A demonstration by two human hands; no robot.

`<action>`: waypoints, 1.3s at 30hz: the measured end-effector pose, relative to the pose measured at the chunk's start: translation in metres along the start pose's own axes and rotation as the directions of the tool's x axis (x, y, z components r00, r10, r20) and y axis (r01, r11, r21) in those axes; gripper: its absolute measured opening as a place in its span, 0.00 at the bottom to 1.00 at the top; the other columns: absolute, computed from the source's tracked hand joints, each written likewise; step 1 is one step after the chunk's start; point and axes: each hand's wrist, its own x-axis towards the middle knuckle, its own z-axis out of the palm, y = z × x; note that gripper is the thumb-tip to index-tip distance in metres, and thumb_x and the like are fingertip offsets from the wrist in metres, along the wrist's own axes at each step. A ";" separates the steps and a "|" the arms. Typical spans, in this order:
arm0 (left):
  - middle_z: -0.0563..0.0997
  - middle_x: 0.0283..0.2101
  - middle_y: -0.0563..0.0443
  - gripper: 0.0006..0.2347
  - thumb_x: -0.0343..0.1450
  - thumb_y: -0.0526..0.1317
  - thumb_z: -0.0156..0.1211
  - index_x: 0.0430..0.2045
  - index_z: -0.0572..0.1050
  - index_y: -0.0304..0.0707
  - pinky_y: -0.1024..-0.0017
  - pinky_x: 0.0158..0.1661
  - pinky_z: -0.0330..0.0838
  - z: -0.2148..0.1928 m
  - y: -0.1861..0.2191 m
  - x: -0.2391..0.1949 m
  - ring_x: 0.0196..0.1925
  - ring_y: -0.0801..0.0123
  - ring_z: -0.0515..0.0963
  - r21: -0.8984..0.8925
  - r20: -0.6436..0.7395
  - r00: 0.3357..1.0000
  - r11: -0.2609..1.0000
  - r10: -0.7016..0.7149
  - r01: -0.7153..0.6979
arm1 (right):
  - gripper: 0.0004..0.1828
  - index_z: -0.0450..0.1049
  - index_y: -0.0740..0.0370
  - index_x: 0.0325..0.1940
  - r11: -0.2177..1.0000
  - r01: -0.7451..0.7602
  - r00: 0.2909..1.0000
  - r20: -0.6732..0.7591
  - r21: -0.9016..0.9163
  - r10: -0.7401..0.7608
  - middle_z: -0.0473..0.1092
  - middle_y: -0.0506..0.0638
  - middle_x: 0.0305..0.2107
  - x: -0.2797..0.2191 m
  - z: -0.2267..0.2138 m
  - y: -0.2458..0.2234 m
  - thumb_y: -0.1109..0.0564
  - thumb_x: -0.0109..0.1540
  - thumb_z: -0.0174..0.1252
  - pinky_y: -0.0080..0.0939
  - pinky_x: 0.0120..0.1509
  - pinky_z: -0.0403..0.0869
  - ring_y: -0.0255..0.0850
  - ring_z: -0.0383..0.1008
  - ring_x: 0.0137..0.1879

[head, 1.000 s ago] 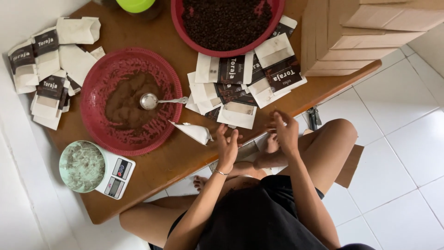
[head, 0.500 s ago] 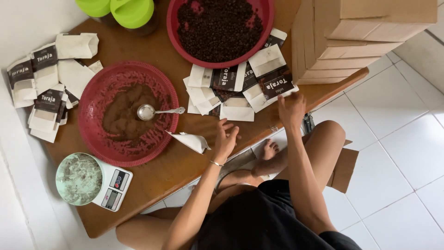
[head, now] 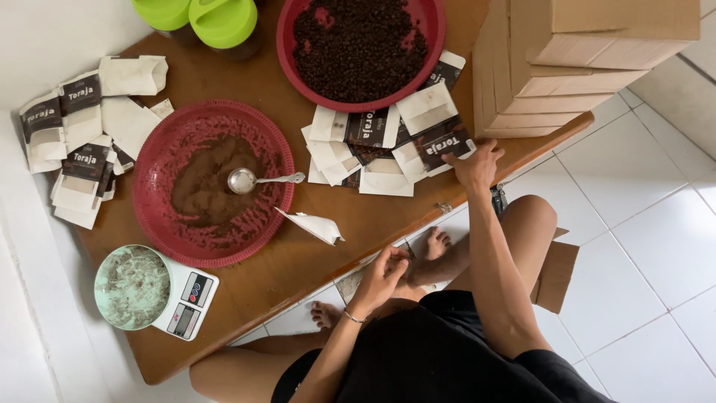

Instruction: Filling small coffee bags with ground coffee and coffee beans using a spoon and a digital scale.

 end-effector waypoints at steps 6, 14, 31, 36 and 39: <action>0.83 0.45 0.49 0.07 0.76 0.40 0.54 0.45 0.76 0.44 0.74 0.38 0.76 -0.026 0.039 -0.021 0.39 0.69 0.84 -0.102 0.003 0.998 0.993 0.063 -0.062 | 0.17 0.78 0.61 0.41 0.939 0.039 0.995 0.076 0.342 -0.069 0.72 0.53 0.24 0.010 0.039 0.079 0.46 0.61 0.70 0.45 0.27 0.73 0.45 0.76 0.28; 0.83 0.46 0.50 0.07 0.76 0.40 0.54 0.45 0.77 0.44 0.76 0.35 0.76 -0.028 0.041 -0.014 0.39 0.72 0.83 -0.123 0.012 0.995 0.988 0.098 -0.096 | 0.13 0.75 0.70 0.46 0.667 -0.035 0.990 0.119 0.744 -0.081 0.72 0.56 0.27 -0.118 -0.028 -0.029 0.55 0.67 0.64 0.37 0.34 0.80 0.42 0.79 0.30; 0.82 0.46 0.49 0.06 0.77 0.39 0.53 0.44 0.76 0.44 0.75 0.37 0.75 -0.031 0.050 -0.018 0.39 0.70 0.82 -0.157 -0.006 0.998 0.986 0.060 -0.060 | 0.20 0.76 0.70 0.54 0.838 -0.037 0.913 0.360 0.544 -0.193 0.76 0.61 0.25 -0.097 -0.016 -0.038 0.49 0.68 0.62 0.39 0.32 0.77 0.46 0.81 0.28; 0.82 0.47 0.48 0.07 0.77 0.40 0.52 0.46 0.76 0.44 0.73 0.38 0.75 -0.029 0.051 -0.019 0.41 0.68 0.83 -0.113 0.021 0.999 0.993 0.048 -0.045 | 0.25 0.79 0.63 0.55 0.887 0.376 0.895 0.351 -0.268 -0.273 0.80 0.59 0.40 -0.040 -0.019 -0.056 0.40 0.67 0.57 0.62 0.51 0.78 0.60 0.80 0.48; 0.82 0.48 0.45 0.08 0.78 0.40 0.52 0.47 0.76 0.42 0.73 0.39 0.76 -0.031 0.042 -0.017 0.42 0.67 0.83 -0.099 0.014 1.000 0.995 0.025 -0.023 | 0.21 0.79 0.68 0.49 0.863 0.439 0.897 0.175 -0.249 -0.406 0.78 0.63 0.38 0.032 0.004 -0.077 0.46 0.68 0.56 0.63 0.47 0.78 0.63 0.80 0.45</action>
